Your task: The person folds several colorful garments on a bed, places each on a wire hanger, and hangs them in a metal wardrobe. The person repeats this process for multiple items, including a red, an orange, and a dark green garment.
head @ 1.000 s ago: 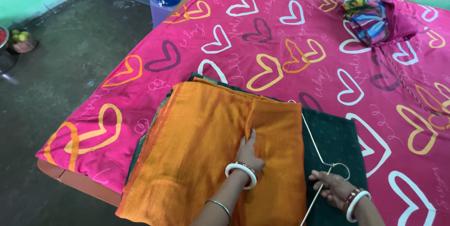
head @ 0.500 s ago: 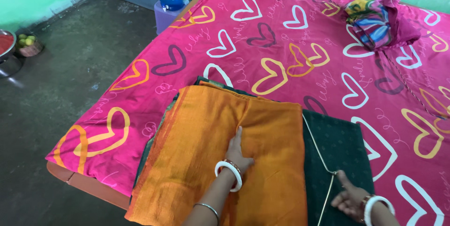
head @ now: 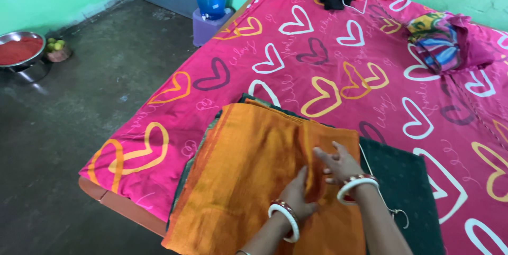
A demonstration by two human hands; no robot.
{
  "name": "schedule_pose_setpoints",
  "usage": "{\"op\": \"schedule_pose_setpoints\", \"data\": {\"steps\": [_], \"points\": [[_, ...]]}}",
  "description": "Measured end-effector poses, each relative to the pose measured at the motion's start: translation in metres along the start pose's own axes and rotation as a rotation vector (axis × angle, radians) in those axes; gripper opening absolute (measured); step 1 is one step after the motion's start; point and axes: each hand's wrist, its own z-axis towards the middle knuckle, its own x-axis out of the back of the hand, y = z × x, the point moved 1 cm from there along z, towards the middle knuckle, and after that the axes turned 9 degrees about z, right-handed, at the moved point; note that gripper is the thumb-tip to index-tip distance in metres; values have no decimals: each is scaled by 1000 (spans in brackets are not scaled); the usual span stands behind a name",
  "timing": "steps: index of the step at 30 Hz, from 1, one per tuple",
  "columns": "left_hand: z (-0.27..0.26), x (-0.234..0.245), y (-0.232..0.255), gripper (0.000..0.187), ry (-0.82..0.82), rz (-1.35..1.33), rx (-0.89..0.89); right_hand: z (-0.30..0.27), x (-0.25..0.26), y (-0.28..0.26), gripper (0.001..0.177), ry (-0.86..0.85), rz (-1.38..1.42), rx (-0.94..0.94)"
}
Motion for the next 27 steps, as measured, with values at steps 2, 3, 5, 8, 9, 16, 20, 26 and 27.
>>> {"op": "schedule_pose_setpoints", "data": {"steps": [2, 3, 5, 8, 9, 16, 20, 26, 27], "points": [[-2, 10, 17, 100, -38, 35, -18, 9, -18, -4, 107, 19, -167, -39], [0, 19, 27, 98, -66, 70, 7, 19, -21, -2, 101, 51, -205, 29], [-3, 40, 43, 100, -84, 78, 20, 42, -24, -1, 90, 114, -278, 168], [-10, 77, 60, 104, -28, 42, -17, 53, -41, -10, 65, 43, 82, 324], [-13, 90, 62, 102, 3, 59, -25, 49, -51, -17, 60, 26, 181, 323], [-33, 185, 52, 95, 122, 70, 85, 10, -146, -90, 45, -95, 344, 529], [-47, 218, 8, 100, 55, 189, 277, 0, -194, -94, 59, -279, 240, 358], [-50, 204, -10, 88, 52, 625, 476, 43, -183, -43, 53, -221, 176, 310], [-44, 194, -3, 88, 61, 689, 441, 52, -171, -33, 52, -148, 102, 400]]}}
